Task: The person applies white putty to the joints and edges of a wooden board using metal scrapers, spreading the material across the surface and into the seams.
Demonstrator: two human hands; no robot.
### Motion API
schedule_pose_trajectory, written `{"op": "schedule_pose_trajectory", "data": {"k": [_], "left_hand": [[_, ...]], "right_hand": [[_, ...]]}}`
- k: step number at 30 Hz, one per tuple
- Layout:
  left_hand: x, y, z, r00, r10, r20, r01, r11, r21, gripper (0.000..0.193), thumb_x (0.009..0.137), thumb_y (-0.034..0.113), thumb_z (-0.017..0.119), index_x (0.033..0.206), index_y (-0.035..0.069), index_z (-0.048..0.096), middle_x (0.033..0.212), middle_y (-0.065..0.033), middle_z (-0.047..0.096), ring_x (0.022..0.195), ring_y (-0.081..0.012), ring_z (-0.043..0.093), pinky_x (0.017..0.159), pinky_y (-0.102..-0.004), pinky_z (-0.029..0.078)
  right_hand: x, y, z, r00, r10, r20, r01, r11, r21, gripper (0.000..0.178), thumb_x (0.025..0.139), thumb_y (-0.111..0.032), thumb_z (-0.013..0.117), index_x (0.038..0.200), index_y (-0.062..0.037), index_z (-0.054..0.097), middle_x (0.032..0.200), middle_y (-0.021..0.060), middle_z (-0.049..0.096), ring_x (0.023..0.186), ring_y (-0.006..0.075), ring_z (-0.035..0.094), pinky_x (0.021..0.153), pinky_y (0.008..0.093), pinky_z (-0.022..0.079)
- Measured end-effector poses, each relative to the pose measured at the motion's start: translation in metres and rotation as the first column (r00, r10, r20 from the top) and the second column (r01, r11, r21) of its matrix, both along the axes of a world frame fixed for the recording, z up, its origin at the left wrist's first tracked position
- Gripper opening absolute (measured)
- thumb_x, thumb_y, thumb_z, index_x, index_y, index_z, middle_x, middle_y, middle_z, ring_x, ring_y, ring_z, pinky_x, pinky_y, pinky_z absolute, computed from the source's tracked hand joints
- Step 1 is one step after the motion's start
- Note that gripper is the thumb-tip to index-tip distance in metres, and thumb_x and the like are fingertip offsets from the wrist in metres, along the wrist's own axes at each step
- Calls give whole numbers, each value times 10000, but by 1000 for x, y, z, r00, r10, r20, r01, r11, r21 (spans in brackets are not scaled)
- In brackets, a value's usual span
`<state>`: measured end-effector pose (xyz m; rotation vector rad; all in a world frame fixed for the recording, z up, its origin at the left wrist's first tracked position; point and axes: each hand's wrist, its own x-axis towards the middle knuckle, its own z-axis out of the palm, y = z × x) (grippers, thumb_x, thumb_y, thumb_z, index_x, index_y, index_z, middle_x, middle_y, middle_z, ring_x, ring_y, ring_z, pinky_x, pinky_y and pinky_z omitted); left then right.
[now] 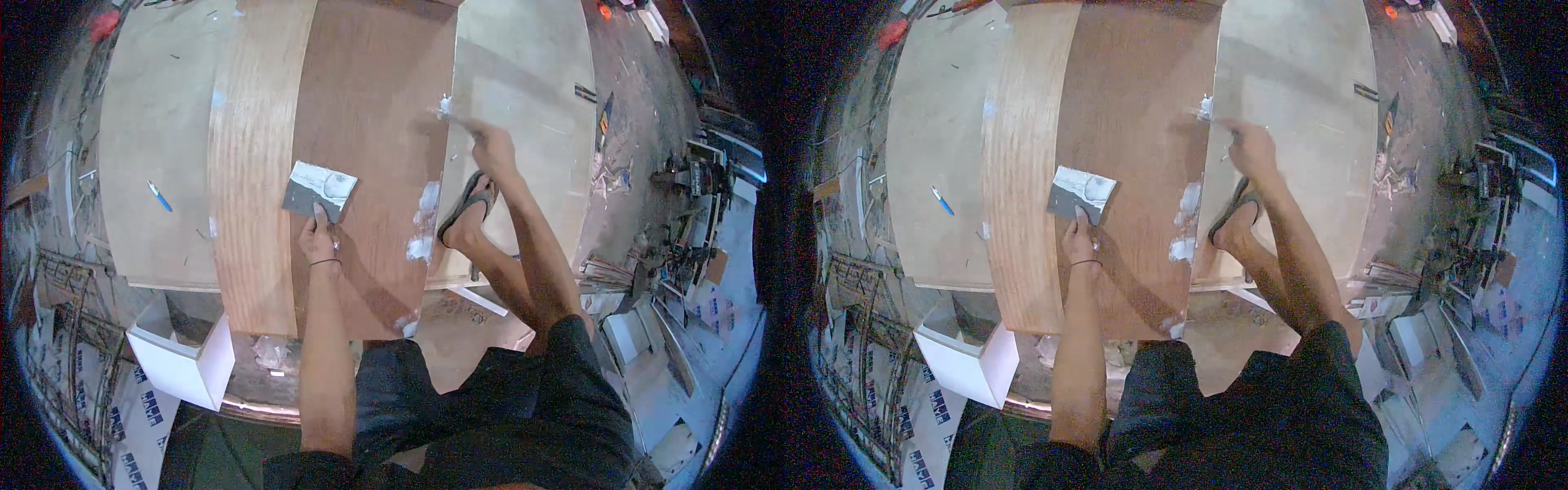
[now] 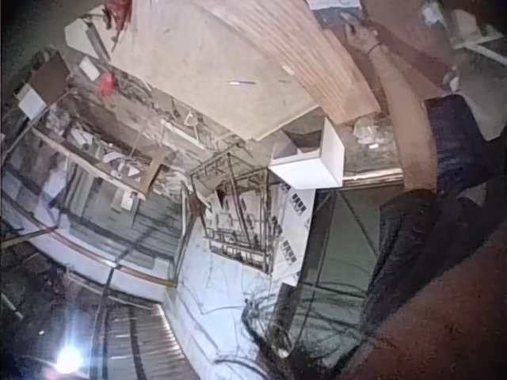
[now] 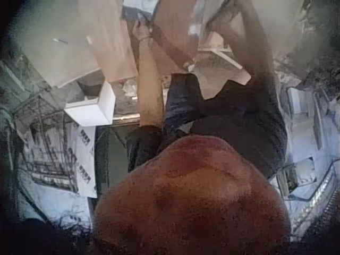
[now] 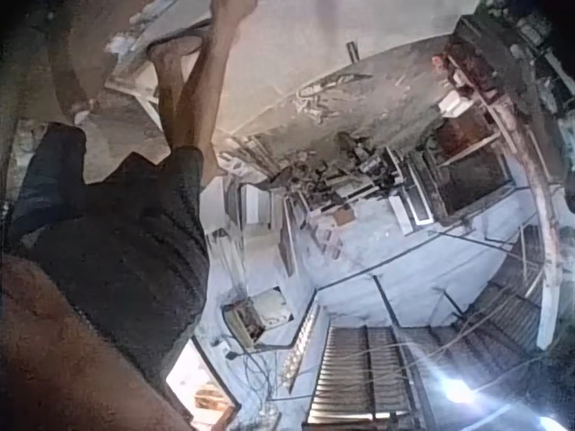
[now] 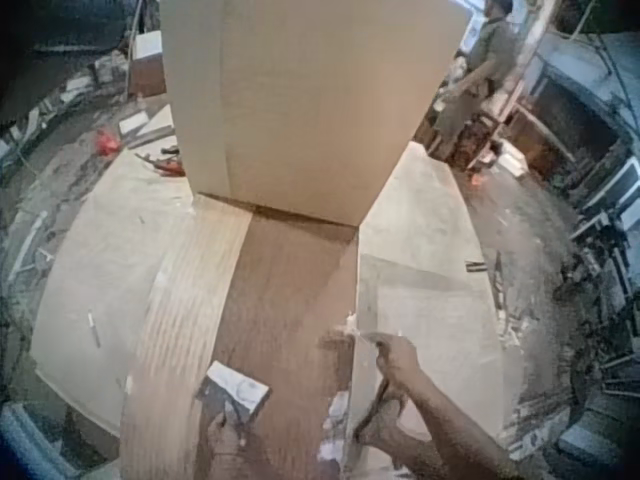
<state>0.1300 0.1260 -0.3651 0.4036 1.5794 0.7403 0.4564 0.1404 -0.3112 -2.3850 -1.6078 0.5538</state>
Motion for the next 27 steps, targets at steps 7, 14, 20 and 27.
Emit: {"op": "schedule_pose_trajectory", "data": {"k": [7, 14, 20, 27], "left_hand": [[-2, -2, -12, 993, 85, 77, -89, 995, 54, 298, 842, 360, 592, 733, 83, 601, 552, 62, 454, 400, -21, 324, 360, -203, 229], [8, 1, 4, 996, 66, 59, -67, 998, 12, 301, 852, 350, 582, 715, 82, 604, 568, 66, 463, 418, -17, 323, 378, -210, 236], [-3, -6, -25, 997, 53, 55, -59, 992, 111, 326, 838, 383, 591, 719, 82, 625, 548, 70, 457, 406, -6, 309, 359, -207, 214], [3, 0, -6, 999, 42, 2, -42, 999, 22, 324, 833, 404, 590, 770, 90, 633, 539, 73, 441, 394, -12, 305, 362, -207, 216]], "right_hand": [[6, 34, -1, 992, -72, 103, 67, 997, 47, 434, 683, -24, 481, 1071, -177, 602, 963, 135, 615, 889, 323, 578, 739, 410, 473], [-9, 4, -28, 934, 127, 333, -190, 968, 164, 532, 681, 39, 469, 1183, -134, 516, 1172, 53, 548, 1058, 242, 519, 792, 364, 488], [-1, -10, -18, 953, 186, 240, -223, 965, 137, 509, 690, 37, 467, 1167, -128, 527, 1126, 80, 568, 1011, 258, 537, 795, 378, 478], [-1, -2, -5, 982, 56, 182, -99, 967, 234, 486, 681, 34, 492, 1122, -159, 560, 1043, 78, 601, 939, 261, 566, 774, 379, 473]]}}
